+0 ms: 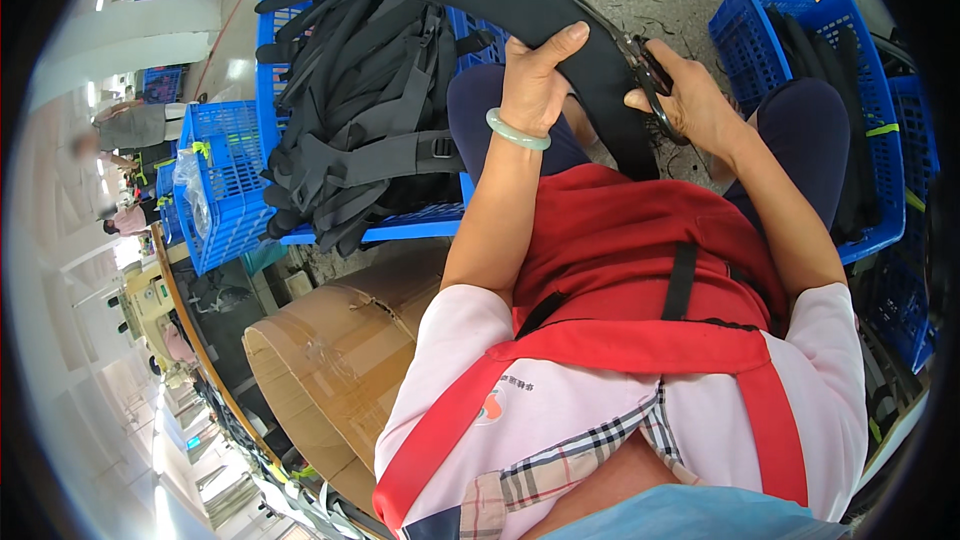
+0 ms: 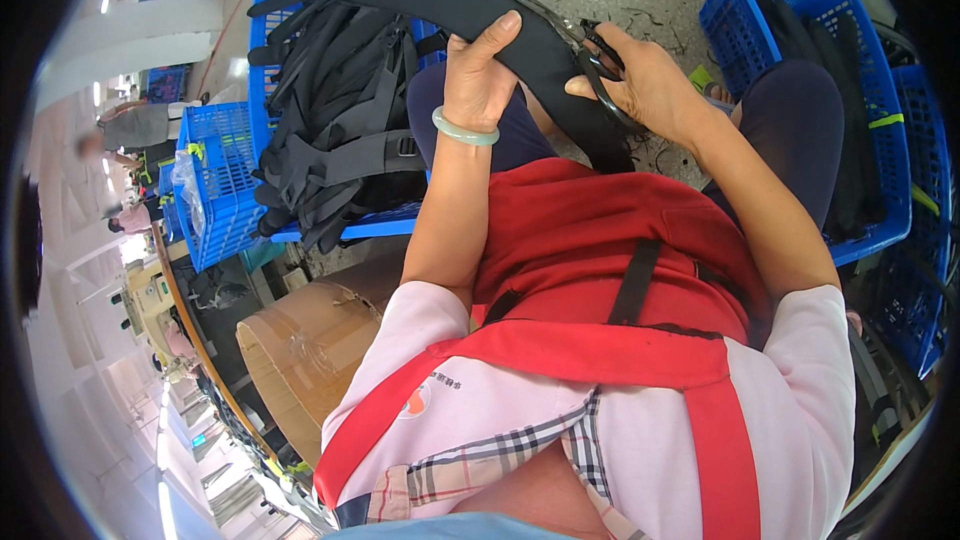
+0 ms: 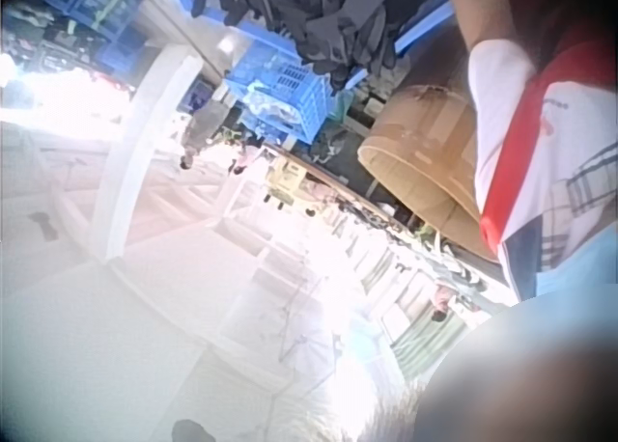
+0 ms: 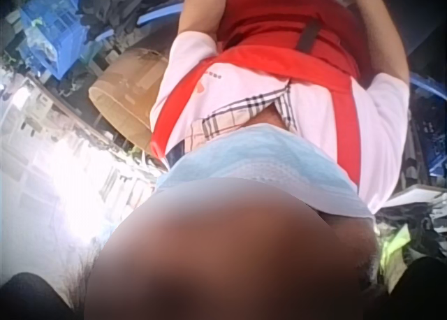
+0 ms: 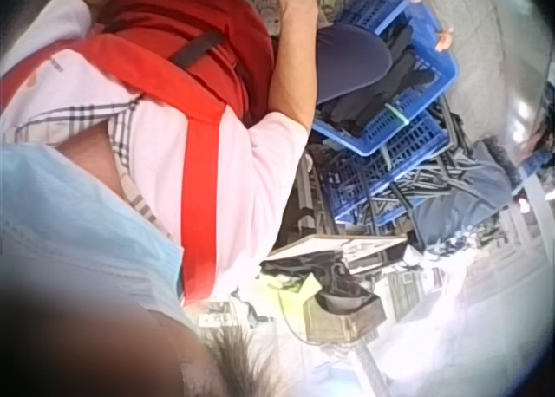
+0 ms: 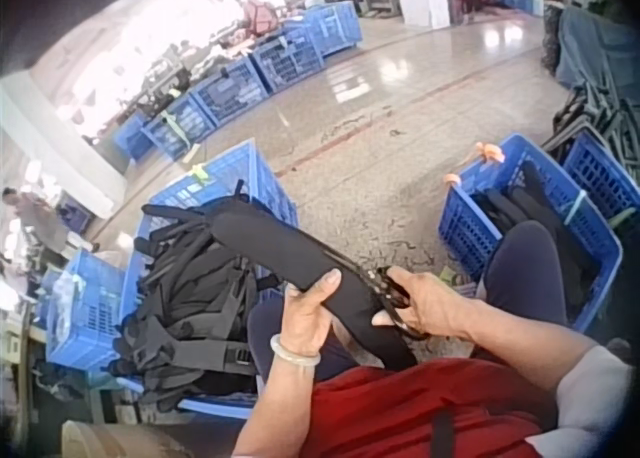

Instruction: Trim excess material from a black foam or rubber component using scissors.

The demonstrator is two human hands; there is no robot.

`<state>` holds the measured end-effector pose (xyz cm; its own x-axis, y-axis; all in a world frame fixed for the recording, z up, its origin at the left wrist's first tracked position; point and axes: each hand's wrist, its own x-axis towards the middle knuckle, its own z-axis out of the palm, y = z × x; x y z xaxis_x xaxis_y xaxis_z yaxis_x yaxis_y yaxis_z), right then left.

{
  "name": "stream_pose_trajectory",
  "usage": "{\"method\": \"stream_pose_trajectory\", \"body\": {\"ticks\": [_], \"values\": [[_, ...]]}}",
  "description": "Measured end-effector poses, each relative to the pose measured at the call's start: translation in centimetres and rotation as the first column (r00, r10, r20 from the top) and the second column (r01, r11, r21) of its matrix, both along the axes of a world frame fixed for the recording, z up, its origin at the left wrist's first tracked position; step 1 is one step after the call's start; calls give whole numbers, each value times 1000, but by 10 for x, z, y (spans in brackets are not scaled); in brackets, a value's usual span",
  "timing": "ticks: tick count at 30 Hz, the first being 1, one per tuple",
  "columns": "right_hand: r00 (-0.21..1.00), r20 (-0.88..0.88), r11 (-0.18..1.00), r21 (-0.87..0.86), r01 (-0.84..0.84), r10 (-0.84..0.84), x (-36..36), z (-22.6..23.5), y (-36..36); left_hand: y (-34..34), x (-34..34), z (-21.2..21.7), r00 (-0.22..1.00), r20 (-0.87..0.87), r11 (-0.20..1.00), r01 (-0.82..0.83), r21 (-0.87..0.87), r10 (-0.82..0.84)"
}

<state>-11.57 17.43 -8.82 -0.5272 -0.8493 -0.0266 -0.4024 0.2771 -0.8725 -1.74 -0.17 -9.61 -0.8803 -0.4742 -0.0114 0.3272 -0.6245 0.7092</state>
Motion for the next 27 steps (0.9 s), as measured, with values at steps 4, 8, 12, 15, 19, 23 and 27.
{"method": "stream_pose_trajectory", "body": {"ticks": [4, 8, 12, 15, 19, 23, 27], "values": [[999, 32, 1000, 10, -12, 12, -6, -9, 2, 0, -1, 1, 1000, 17, 1000, 3, 3, -3], [999, -39, 998, -58, -35, 32, -3, -7, 3, -2, 0, -1, 1000, 13, 1000, 3, 8, -4], [999, -28, 999, 19, -44, 44, -4, -1, 5, -4, 1, -2, 1000, 15, 1000, 0, 7, 0], [999, 2, 997, 69, -38, 38, -7, -8, 4, -5, -1, -2, 1000, 21, 1000, 21, 19, -22], [998, -33, 998, -17, -53, 53, -6, -7, 6, -3, -1, -2, 1000, 16, 999, 12, 43, -13], [998, -36, 994, -91, -55, 52, -1, -8, 5, -3, 1, -3, 999, -3, 999, 37, 36, -37], [996, 36, 996, 10, -84, 83, -7, -11, 5, -3, 0, -3, 999, 3, 998, 39, 49, -40]]}}
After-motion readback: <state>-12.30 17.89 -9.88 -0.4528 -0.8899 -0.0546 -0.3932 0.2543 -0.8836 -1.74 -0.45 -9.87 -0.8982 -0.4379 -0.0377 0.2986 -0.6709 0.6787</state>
